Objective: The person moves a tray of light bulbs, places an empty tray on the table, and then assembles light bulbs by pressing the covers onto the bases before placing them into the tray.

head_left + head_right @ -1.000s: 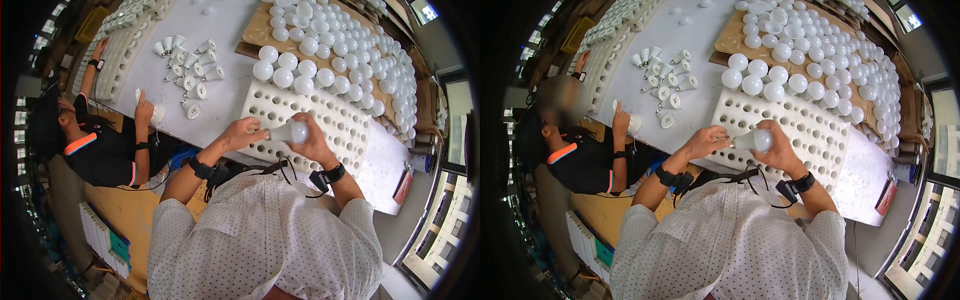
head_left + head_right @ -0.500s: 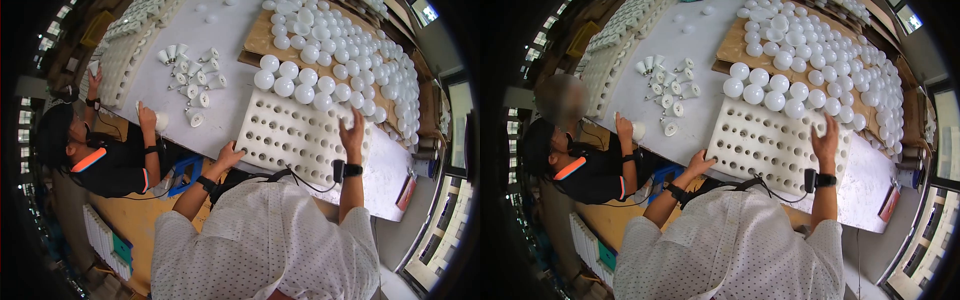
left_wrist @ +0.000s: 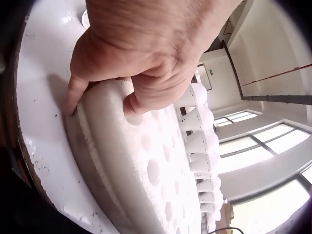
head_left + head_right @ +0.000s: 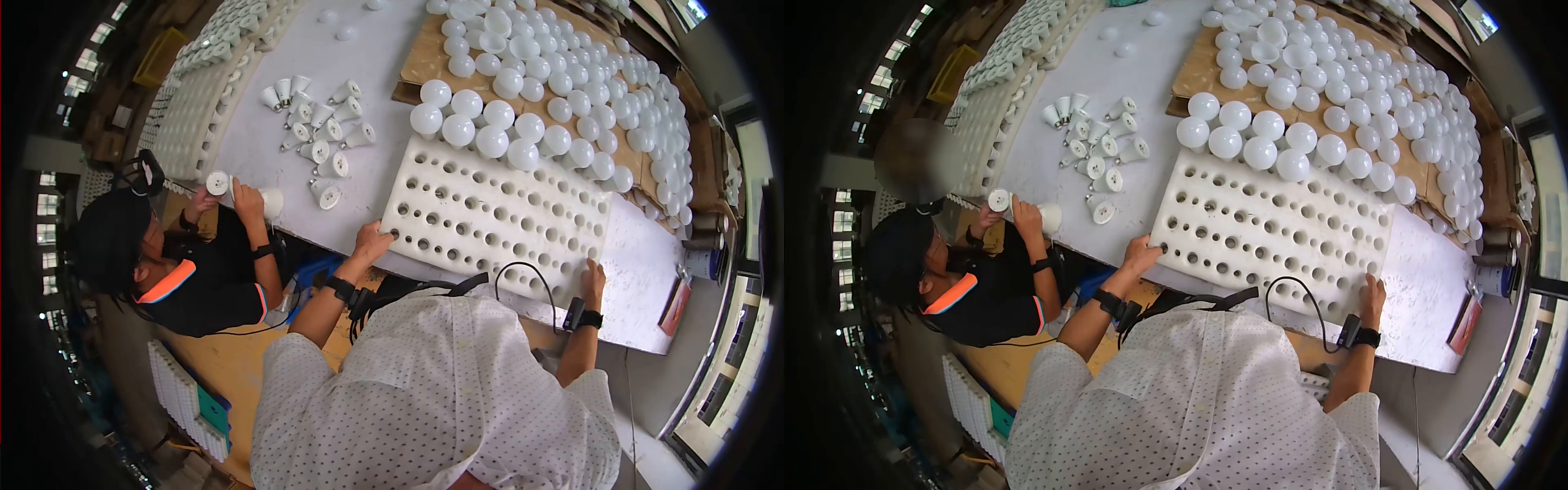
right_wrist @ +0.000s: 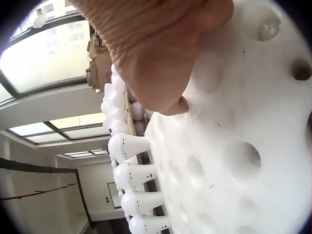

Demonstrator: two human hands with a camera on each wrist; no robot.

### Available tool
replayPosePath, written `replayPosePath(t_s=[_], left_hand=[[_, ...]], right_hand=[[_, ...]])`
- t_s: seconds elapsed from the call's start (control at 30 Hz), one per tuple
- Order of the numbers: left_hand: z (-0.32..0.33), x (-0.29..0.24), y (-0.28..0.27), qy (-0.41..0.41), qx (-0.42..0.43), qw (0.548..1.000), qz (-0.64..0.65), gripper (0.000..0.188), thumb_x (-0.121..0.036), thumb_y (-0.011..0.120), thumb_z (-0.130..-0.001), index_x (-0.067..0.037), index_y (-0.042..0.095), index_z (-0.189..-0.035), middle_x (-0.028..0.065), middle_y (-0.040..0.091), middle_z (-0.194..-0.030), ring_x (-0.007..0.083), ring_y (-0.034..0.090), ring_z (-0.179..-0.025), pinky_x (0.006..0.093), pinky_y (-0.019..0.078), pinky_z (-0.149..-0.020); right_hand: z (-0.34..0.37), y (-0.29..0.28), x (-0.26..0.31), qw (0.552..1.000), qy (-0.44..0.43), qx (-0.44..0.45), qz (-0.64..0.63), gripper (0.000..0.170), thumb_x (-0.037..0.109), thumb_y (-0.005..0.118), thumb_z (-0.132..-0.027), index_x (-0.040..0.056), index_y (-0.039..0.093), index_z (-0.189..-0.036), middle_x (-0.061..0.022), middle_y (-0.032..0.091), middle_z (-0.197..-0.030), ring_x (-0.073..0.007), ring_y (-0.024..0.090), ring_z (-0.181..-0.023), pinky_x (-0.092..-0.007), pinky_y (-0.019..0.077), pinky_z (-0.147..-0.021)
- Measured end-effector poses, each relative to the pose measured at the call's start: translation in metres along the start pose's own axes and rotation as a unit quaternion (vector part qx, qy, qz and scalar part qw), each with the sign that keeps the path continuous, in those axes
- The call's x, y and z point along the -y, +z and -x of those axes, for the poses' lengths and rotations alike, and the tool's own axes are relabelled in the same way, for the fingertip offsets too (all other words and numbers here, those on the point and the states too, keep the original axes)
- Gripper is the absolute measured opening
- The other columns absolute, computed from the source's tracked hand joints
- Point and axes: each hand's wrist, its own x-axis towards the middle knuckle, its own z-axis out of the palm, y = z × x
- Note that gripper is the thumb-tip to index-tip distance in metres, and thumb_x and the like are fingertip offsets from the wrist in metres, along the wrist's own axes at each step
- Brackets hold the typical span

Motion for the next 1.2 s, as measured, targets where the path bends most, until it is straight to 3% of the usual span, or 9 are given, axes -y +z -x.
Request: replayPosePath(t_s=[0.23, 0.37, 0.43, 0.57, 0.67, 0.9, 1.0, 1.1, 1.2], left_hand=[[-0.015, 0.005, -0.028, -0.025, 0.008, 0.994, 0.107, 0.032, -0.006, 0.057, -0.069, 0.003, 0.061, -0.099, 0.0075, 0.062, -0.084, 0.0139, 0.056, -0.072, 0.0264, 0.0453, -0.064], [-0.010, 0.016, -0.040, -0.041, -0.006, 0.996, 0.083, 0.033, -0.006, 0.056, -0.069, 0.002, 0.059, -0.101, 0.0081, 0.062, -0.085, 0.0144, 0.056, -0.073, 0.0269, 0.0456, -0.064], [-0.014, 0.013, -0.040, -0.037, 0.007, 0.995, 0.091, 0.033, -0.007, 0.057, -0.070, 0.002, 0.059, -0.102, 0.0082, 0.062, -0.087, 0.0148, 0.057, -0.074, 0.0277, 0.0460, -0.065], [0.008, 0.002, -0.048, -0.091, -0.003, 0.986, 0.141, 0.032, -0.010, 0.059, -0.074, 0.001, 0.057, -0.104, 0.0086, 0.062, -0.093, 0.0154, 0.059, -0.078, 0.0282, 0.0468, -0.068], [0.036, 0.008, -0.070, -0.080, -0.022, 0.967, 0.243, 0.031, -0.012, 0.060, -0.077, 0.002, 0.056, -0.106, 0.0094, 0.062, -0.095, 0.0149, 0.059, -0.082, 0.0266, 0.0463, -0.072], [0.028, 0.027, -0.078, 0.013, -0.326, 0.945, -0.006, 0.018, -0.004, 0.057, -0.078, 0.001, 0.060, -0.095, 0.0138, 0.065, -0.092, 0.0173, 0.063, -0.086, 0.0258, 0.0479, -0.075], [0.017, 0.010, -0.102, 0.002, -0.353, 0.933, -0.078, 0.027, 0.000, 0.055, -0.076, 0.001, 0.057, -0.103, 0.0163, 0.063, -0.095, 0.0219, 0.062, -0.089, 0.0300, 0.0483, -0.078], [0.009, 0.005, -0.119, 0.010, -0.289, 0.928, -0.237, 0.040, 0.005, 0.051, -0.073, -0.002, 0.050, -0.113, 0.0189, 0.056, -0.110, 0.0284, 0.056, -0.102, 0.0350, 0.0451, -0.086], [-0.010, 0.031, -0.122, 0.136, -0.228, 0.902, -0.341, 0.051, 0.009, 0.048, -0.072, -0.005, 0.043, -0.120, 0.0197, 0.044, -0.126, 0.0309, 0.043, -0.116, 0.0376, 0.0380, -0.094]], right_hand=[[0.018, 0.034, 0.021, 0.995, 0.030, -0.022, -0.097, 0.027, 0.027, 0.052, -0.079, 0.0007, 0.050, -0.083, -0.0071, 0.047, -0.067, -0.0162, 0.046, -0.057, -0.0291, 0.0376, -0.050], [-0.002, 0.033, -0.029, 0.940, -0.262, -0.015, 0.218, 0.031, 0.027, 0.055, -0.079, -0.0031, 0.054, -0.089, -0.0129, 0.048, -0.075, -0.0235, 0.050, -0.066, -0.0337, 0.0421, -0.058], [-0.009, 0.011, 0.010, 0.989, 0.030, 0.080, 0.119, 0.037, 0.031, 0.058, -0.079, -0.0036, 0.056, -0.094, -0.0162, 0.057, -0.078, -0.0276, 0.055, -0.072, -0.0350, 0.0452, -0.065], [-0.062, -0.014, 0.091, 0.947, -0.219, -0.134, 0.195, 0.042, 0.035, 0.061, -0.078, -0.0014, 0.058, -0.099, -0.0182, 0.063, -0.087, -0.0258, 0.061, -0.082, -0.0327, 0.0470, -0.073], [-0.116, 0.012, 0.171, 0.923, -0.341, -0.090, 0.155, 0.030, 0.024, 0.061, -0.080, 0.0006, 0.057, -0.098, -0.0148, 0.064, -0.086, -0.0226, 0.062, -0.080, -0.0321, 0.0478, -0.070], [-0.274, -0.001, 0.210, 0.831, -0.298, 0.076, 0.464, 0.070, 0.035, 0.071, -0.067, 0.0058, 0.043, -0.124, -0.0229, 0.053, -0.114, -0.0325, 0.054, -0.103, -0.0389, 0.0434, -0.084], [-0.248, -0.012, 0.225, 0.855, -0.222, 0.107, 0.457, 0.072, 0.034, 0.070, -0.067, 0.0036, 0.040, -0.125, -0.0243, 0.050, -0.116, -0.0335, 0.052, -0.106, -0.0386, 0.0421, -0.087], [-0.270, -0.016, 0.207, 0.795, -0.337, 0.071, 0.500, 0.071, 0.032, 0.069, -0.067, 0.0001, 0.040, -0.124, -0.0256, 0.050, -0.116, -0.0346, 0.050, -0.108, -0.0387, 0.0406, -0.089], [-0.228, -0.026, 0.231, 0.833, -0.277, -0.010, 0.479, 0.067, 0.030, 0.068, -0.069, -0.0037, 0.040, -0.121, -0.0268, 0.050, -0.115, -0.0354, 0.051, -0.106, -0.0389, 0.0400, -0.088]])
